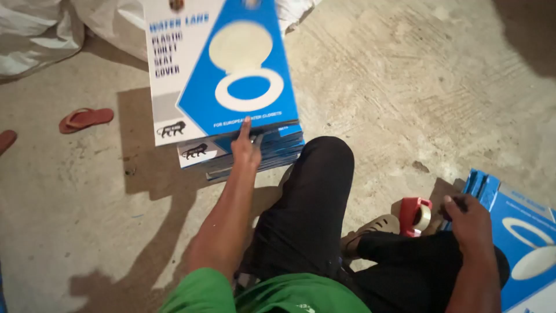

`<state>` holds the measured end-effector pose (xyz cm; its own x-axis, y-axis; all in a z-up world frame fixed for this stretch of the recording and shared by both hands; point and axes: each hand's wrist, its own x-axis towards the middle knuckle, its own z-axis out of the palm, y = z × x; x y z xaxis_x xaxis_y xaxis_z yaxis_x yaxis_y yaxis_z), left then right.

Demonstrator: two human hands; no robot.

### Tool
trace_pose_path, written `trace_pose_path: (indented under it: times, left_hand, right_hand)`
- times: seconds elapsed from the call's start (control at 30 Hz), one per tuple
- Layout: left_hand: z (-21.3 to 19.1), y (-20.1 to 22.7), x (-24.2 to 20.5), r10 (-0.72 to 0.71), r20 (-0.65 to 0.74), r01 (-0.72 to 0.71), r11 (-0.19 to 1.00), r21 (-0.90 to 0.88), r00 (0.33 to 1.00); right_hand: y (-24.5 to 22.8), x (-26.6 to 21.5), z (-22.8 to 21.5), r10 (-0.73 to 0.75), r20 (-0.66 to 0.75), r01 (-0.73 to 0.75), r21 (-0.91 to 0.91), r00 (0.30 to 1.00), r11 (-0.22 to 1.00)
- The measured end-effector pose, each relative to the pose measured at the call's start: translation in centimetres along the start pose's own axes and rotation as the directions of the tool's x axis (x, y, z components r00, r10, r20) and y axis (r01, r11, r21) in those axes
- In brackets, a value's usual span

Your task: The person sits on the floor and repeatedly folds flat cardboard boxes into rectangular shapes, then seals them with a handheld tape dispenser. The person stacks the finished boxes to the left.

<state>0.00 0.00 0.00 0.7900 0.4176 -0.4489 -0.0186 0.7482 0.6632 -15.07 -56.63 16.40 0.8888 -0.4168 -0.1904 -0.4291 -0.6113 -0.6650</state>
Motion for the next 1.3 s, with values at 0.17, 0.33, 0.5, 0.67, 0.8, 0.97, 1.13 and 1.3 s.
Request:
trace_pose_path:
  times: [0.17,0.33,0.5,0.67,0.8,0.97,1.13,1.3]
  left_hand:
    - [0.1,0.4,-2.8,-0.251,-0.106,0.265,0.951,0.159,0.962]
    - [-1.3,3.7,-5.5,-0.382,0.053,0.343,0.876,0.34,0.923]
    - [-0.4,8.1,-9.6,-0.453,0.129,0.289,0.736,0.612,0.882]
    - [0.2,12.2,-10.2,-0.019,0.731,-0.728,0.084,0.681,0.682]
    - [3.5,14.2,-10.2,-0.114,0.91,-0.863,-0.382,0.33,0.398]
    - [9.5,11.8,-10.6,-0.138,0.473,-0.397,0.371,0.839,0.87]
    - [12.8,8.8,-14.1,0.099,0.681,-0.677,-0.079,0.732,0.725]
    - [12.1,7.5,-14.3,0.122,0.693,-0.679,-0.139,0.721,0.711]
  right_hand:
    - [-2.3,-2.4,-1.4,-0.055,-0.043,0.057,0.047,0.998,0.997]
    - [2.5,-3.0,-4.1,-0.036,-0.362,0.203,0.436,0.931,0.877]
    - [18.2,-5.0,-6.2,0.244,-0.71,-0.202,0.145,0.661,0.969]
    - [27.2,-12.7,1.2,0.813,-0.453,-0.841,0.212,0.367,0.498]
    - [29.0,-18.2,7.2,0.885,0.055,-0.418,0.894,0.463,0.163]
    - [29.3,-18.0,10.1,0.918,0.198,-0.387,0.92,0.343,-0.054]
    - [28.9,-16.3,9.5,0.941,0.164,-0.231,0.968,0.295,-0.096]
    - [28.8,-16.6,8.0,0.975,0.128,-0.339,0.939,0.18,-0.061]
